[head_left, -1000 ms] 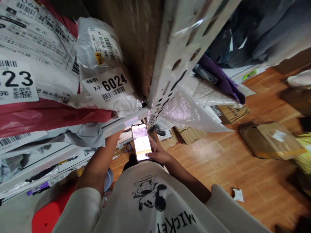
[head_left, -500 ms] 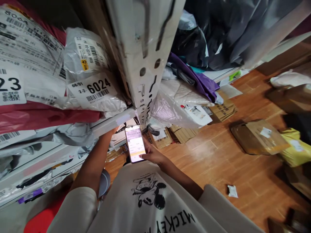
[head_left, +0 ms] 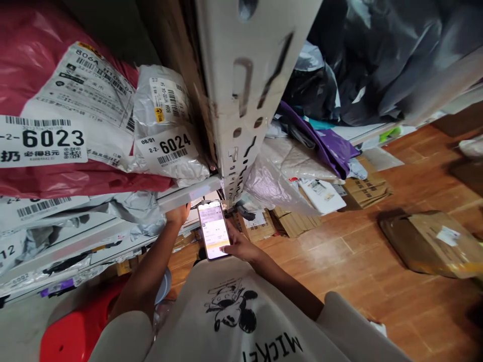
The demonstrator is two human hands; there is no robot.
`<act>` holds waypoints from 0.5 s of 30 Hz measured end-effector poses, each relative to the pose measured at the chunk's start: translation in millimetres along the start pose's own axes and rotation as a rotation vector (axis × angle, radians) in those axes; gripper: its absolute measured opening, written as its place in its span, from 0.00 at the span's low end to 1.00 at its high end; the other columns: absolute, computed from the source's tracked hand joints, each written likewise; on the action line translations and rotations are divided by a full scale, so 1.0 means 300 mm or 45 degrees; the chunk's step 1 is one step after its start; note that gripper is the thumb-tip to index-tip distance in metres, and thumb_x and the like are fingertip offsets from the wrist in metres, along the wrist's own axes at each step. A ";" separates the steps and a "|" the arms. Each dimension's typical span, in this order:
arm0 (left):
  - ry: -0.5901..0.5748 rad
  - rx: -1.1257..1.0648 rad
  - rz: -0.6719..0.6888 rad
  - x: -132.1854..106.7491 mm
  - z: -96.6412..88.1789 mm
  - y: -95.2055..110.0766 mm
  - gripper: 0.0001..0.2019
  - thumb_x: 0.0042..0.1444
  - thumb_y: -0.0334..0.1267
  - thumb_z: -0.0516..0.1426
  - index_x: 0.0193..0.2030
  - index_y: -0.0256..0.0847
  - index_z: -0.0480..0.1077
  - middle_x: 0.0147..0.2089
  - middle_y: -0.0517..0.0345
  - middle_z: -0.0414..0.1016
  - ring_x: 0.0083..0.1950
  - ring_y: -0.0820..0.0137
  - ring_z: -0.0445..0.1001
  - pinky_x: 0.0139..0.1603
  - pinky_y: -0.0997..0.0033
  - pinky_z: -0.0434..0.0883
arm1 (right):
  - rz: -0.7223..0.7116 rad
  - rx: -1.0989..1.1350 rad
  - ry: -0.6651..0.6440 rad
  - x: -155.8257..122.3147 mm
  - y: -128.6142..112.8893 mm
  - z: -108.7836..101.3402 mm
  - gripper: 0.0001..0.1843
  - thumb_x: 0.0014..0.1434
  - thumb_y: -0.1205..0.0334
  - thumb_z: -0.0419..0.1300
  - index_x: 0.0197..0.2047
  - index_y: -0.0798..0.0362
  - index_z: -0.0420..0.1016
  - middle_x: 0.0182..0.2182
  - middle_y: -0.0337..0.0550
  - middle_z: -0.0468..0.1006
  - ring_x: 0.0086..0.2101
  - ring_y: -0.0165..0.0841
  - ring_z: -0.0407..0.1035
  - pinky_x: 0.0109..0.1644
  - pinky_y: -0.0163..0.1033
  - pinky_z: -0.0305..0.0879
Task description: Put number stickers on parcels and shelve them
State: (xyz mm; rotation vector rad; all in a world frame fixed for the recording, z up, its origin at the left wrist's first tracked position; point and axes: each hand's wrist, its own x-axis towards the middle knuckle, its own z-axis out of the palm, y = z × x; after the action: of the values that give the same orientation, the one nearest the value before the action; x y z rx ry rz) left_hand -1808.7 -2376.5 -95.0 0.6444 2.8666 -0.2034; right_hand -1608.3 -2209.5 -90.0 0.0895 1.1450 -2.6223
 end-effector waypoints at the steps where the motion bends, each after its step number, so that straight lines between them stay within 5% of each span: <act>1: 0.005 0.001 -0.001 -0.006 0.001 0.001 0.23 0.65 0.43 0.47 0.65 0.41 0.65 0.57 0.35 0.73 0.53 0.46 0.73 0.54 0.48 0.64 | 0.015 0.001 -0.005 0.000 -0.001 0.000 0.51 0.44 0.64 0.71 0.67 0.39 0.52 0.61 0.44 0.69 0.56 0.44 0.68 0.51 0.46 0.69; 15: 0.079 -0.030 0.007 -0.032 0.004 0.018 0.23 0.65 0.43 0.46 0.63 0.39 0.68 0.54 0.35 0.74 0.53 0.45 0.71 0.55 0.48 0.63 | 0.012 0.016 -0.030 -0.007 -0.017 0.005 0.51 0.44 0.63 0.70 0.68 0.43 0.52 0.60 0.47 0.70 0.56 0.45 0.68 0.50 0.45 0.69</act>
State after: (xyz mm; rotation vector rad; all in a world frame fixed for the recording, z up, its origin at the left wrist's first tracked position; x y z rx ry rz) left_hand -1797.6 -2375.7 -94.6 0.6651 2.9216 -0.1510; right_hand -1607.5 -2206.8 -85.0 0.0667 1.1176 -2.6154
